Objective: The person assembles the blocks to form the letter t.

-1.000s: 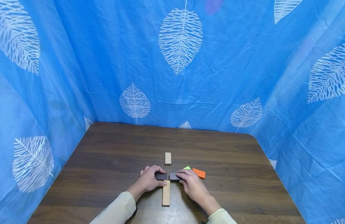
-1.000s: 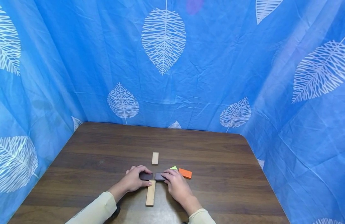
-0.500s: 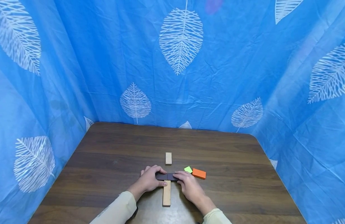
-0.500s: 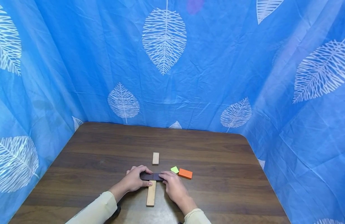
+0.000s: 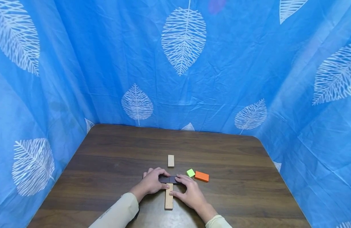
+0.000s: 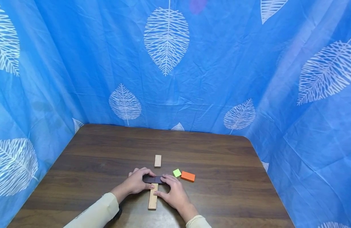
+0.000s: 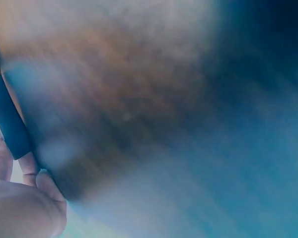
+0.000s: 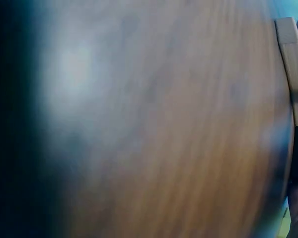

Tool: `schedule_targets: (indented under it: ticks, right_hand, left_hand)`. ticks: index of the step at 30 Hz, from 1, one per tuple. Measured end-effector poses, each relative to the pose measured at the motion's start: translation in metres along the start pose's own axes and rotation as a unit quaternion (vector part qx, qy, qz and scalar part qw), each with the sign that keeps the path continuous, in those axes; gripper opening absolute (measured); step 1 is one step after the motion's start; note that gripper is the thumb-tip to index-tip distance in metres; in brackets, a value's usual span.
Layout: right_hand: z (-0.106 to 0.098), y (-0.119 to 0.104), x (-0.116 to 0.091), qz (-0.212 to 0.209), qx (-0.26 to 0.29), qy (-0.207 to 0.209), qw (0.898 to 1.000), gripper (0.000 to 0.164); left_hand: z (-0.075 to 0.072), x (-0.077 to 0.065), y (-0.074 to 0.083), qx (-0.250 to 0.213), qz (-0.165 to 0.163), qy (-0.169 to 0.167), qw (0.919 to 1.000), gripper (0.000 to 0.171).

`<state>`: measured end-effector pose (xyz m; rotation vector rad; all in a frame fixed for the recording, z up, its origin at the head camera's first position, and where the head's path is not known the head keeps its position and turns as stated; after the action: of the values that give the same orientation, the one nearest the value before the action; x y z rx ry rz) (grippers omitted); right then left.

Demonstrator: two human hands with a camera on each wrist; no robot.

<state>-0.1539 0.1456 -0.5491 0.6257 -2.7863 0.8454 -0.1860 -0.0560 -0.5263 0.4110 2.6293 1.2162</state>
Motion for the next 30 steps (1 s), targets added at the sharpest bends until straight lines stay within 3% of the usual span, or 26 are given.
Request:
schedule_targets:
  ticks: [7,12,20,26,30]
  right_hand:
    - [0.002,0.004,0.001,0.005,0.021,0.012,1.000,0.062]
    - [-0.003,0.004,0.003,0.028,0.025,-0.021,0.999,0.065]
    - [-0.004,0.002,0.007,0.044,0.026,-0.065,0.997,0.069]
    - [-0.002,0.003,0.005,0.042,0.020,-0.058,0.997,0.068]
    - [-0.002,0.003,0.006,0.044,0.024,-0.052,0.997,0.069]
  left_hand:
    - [-0.002,0.003,0.006,0.027,0.001,-0.011,0.9996,0.033]
    - [-0.005,0.008,0.010,0.038,0.025,-0.022,0.9987,0.035]
    - [-0.010,0.014,0.009,0.020,0.020,-0.040,0.9988,0.035]
    - [-0.013,0.037,0.006,-0.035,-0.008,0.045,0.9983,0.031]
    - [-0.013,0.054,0.005,-0.032,-0.030,0.079,0.9959,0.043]
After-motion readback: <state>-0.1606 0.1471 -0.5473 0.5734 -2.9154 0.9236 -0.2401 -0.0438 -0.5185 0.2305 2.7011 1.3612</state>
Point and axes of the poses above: each hand's wrist, its own x-axis towards the middle knuckle, its own z-axis out of the palm, y = z × x, the point moved 2 cm from there along x, towards the middle knuckle, and after that the axes turned 7 degrees about -x, right-handed, at the moved point
